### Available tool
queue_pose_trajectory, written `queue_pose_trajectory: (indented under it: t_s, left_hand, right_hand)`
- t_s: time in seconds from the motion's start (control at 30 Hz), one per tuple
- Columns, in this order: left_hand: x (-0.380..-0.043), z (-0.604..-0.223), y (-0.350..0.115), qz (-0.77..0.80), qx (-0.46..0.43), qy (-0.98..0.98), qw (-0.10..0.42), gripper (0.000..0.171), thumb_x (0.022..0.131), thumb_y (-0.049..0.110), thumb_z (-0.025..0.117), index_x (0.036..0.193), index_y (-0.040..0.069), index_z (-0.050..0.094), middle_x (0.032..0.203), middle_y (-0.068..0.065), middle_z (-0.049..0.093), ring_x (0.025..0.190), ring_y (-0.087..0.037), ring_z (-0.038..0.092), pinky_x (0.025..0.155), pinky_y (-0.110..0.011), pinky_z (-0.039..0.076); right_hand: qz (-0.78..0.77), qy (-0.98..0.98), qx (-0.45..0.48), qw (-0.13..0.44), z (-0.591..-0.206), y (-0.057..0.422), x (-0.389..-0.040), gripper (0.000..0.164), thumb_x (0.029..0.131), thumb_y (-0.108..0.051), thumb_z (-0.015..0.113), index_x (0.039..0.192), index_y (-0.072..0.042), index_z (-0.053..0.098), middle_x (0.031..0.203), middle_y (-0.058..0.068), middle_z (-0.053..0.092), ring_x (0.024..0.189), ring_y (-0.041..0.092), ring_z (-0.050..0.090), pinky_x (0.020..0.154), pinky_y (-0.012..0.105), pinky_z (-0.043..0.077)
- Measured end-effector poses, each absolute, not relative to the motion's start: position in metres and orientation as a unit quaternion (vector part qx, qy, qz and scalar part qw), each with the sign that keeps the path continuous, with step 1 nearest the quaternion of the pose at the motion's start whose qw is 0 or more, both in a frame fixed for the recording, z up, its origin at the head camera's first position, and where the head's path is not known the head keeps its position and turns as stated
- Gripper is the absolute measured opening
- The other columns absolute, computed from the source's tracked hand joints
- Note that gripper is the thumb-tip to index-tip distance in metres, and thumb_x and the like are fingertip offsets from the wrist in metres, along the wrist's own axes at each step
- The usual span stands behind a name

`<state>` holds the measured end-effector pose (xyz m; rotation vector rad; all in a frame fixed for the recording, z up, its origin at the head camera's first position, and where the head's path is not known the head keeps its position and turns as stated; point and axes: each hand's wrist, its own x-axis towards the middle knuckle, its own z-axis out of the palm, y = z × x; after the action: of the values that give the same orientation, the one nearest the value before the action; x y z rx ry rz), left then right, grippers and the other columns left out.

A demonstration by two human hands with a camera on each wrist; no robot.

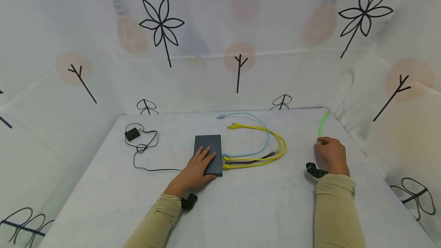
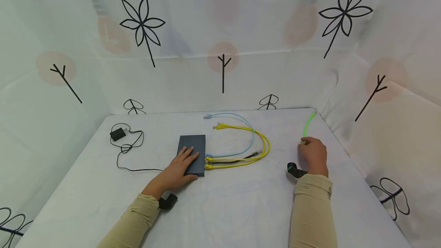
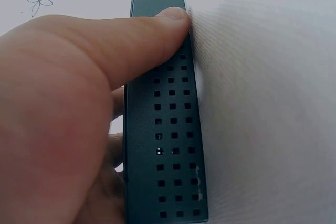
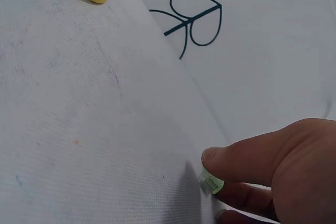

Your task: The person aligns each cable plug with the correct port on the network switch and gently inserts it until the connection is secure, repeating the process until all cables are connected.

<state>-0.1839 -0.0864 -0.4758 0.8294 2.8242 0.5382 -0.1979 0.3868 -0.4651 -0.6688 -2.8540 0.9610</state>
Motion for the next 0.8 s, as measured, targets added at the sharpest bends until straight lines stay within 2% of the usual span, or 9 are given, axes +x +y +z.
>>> queue_pose_trajectory:
  t_s: [0.2,0.4,0.57,0.67,0.73,0.8]
  left_hand:
    - [-0.183,-0.475,-0.086,0.178,0.278,0.941,0.077,0.077,0.091,0.045,0.064,0.154,0.019,0.029,0.163,-0.010,0.016,0.151,-0.037,0.006,0.114,-0.061,0.024]
    - [-0.183,-0.476,-0.086,0.177,0.275,0.942,0.075,0.077,0.091,0.046,0.064,0.154,0.020,0.029,0.163,-0.009,0.016,0.151,-0.035,0.006,0.114,-0.060,0.024]
    - [-0.183,-0.475,-0.086,0.174,0.273,0.943,0.077,0.078,0.091,0.046,0.065,0.154,0.019,0.029,0.163,-0.009,0.016,0.151,-0.035,0.006,0.114,-0.060,0.024]
    - [-0.183,-0.473,-0.086,0.175,0.272,0.943,0.078,0.078,0.091,0.045,0.065,0.155,0.019,0.029,0.163,-0.009,0.015,0.151,-0.035,0.006,0.114,-0.061,0.024]
    - [-0.182,-0.473,-0.085,0.177,0.272,0.942,0.078,0.077,0.091,0.045,0.065,0.154,0.019,0.029,0.163,-0.009,0.016,0.151,-0.035,0.006,0.114,-0.061,0.024]
    - [-0.182,-0.473,-0.085,0.177,0.271,0.943,0.078,0.077,0.091,0.045,0.065,0.154,0.020,0.029,0.163,-0.009,0.015,0.151,-0.035,0.006,0.114,-0.060,0.024]
  right_hand:
    - [0.295,-0.933,-0.204,0.037,-0.467,0.386,-0.198,0.042,0.093,-0.021,0.048,0.127,0.003,0.057,0.123,0.030,0.057,0.109,0.047,0.051,0.087,0.053,0.044]
    - [0.290,-0.933,-0.215,0.004,-0.464,0.385,-0.200,0.043,0.093,-0.023,0.045,0.126,0.003,0.054,0.130,0.033,0.050,0.116,0.052,0.044,0.093,0.058,0.040]
    - [0.280,-0.940,-0.190,-0.041,-0.458,0.386,-0.201,0.047,0.097,-0.032,0.041,0.132,0.000,0.044,0.130,0.034,0.046,0.110,0.050,0.047,0.086,0.056,0.043]
    - [0.275,-0.945,-0.162,-0.067,-0.456,0.387,-0.203,0.051,0.100,-0.036,0.033,0.138,-0.002,0.039,0.137,0.036,0.040,0.116,0.052,0.045,0.088,0.058,0.043]
    - [0.272,-0.948,-0.144,-0.077,-0.455,0.386,-0.204,0.051,0.101,-0.037,0.030,0.138,-0.003,0.041,0.140,0.035,0.038,0.121,0.054,0.041,0.092,0.060,0.041]
    - [0.274,-0.949,-0.133,-0.079,-0.455,0.385,-0.205,0.052,0.101,-0.038,0.030,0.136,-0.003,0.045,0.139,0.034,0.040,0.120,0.053,0.042,0.091,0.059,0.041]
